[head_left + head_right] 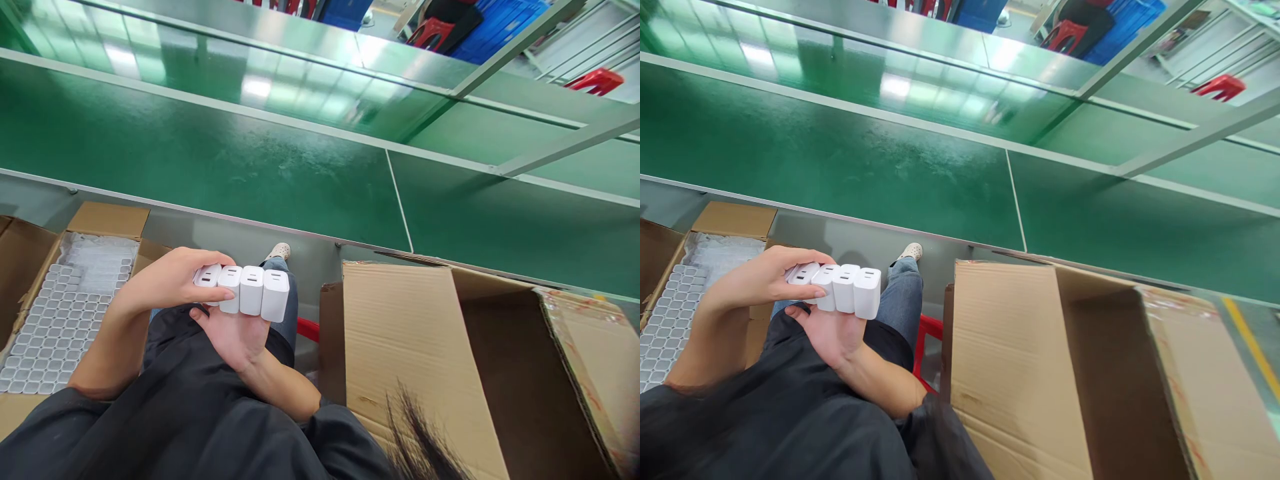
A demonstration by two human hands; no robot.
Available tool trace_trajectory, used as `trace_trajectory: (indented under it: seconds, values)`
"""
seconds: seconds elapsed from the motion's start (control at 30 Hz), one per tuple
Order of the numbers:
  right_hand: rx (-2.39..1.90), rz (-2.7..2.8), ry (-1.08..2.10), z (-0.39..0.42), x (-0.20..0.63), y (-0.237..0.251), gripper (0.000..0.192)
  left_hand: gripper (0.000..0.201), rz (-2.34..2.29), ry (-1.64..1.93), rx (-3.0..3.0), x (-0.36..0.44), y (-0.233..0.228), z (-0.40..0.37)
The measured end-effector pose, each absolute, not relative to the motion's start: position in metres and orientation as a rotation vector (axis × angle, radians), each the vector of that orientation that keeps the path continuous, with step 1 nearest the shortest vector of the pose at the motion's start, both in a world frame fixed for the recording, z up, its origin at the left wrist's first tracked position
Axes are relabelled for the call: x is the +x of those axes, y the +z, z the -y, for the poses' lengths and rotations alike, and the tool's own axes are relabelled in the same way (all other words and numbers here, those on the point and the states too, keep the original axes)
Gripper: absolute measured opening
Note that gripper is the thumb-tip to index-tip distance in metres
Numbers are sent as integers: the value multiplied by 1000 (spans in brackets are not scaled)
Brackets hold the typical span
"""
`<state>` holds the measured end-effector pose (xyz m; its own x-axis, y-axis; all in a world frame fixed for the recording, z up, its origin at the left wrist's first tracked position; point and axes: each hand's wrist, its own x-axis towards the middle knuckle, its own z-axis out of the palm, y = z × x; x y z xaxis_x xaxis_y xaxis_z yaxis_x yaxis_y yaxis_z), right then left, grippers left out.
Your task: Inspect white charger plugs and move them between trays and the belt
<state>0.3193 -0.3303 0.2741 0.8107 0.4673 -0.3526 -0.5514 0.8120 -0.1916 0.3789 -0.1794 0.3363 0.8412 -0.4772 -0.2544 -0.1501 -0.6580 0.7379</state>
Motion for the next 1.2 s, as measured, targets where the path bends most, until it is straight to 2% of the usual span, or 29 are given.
trace_trajectory:
  seconds: [0.33,0.53,0.7,0.87,1.03,1.2]
  values:
    - [-367,-238,530,331,318,274,45,41,538,-461,2283,374,340,180]
    - [-384,-219,531,330,317,272,62,41,601,-404,2297,369,343,178]
    - [-340,-143,558,331,317,267,59,42,659,-359,2277,366,345,177]
    - [-303,-178,572,333,315,261,66,43,701,-359,2283,361,346,178]
    - [-448,-227,584,334,317,264,47,38,721,-339,2322,355,348,178]
    - [-514,-212,601,335,319,271,40,34,757,-279,2367,349,351,179]
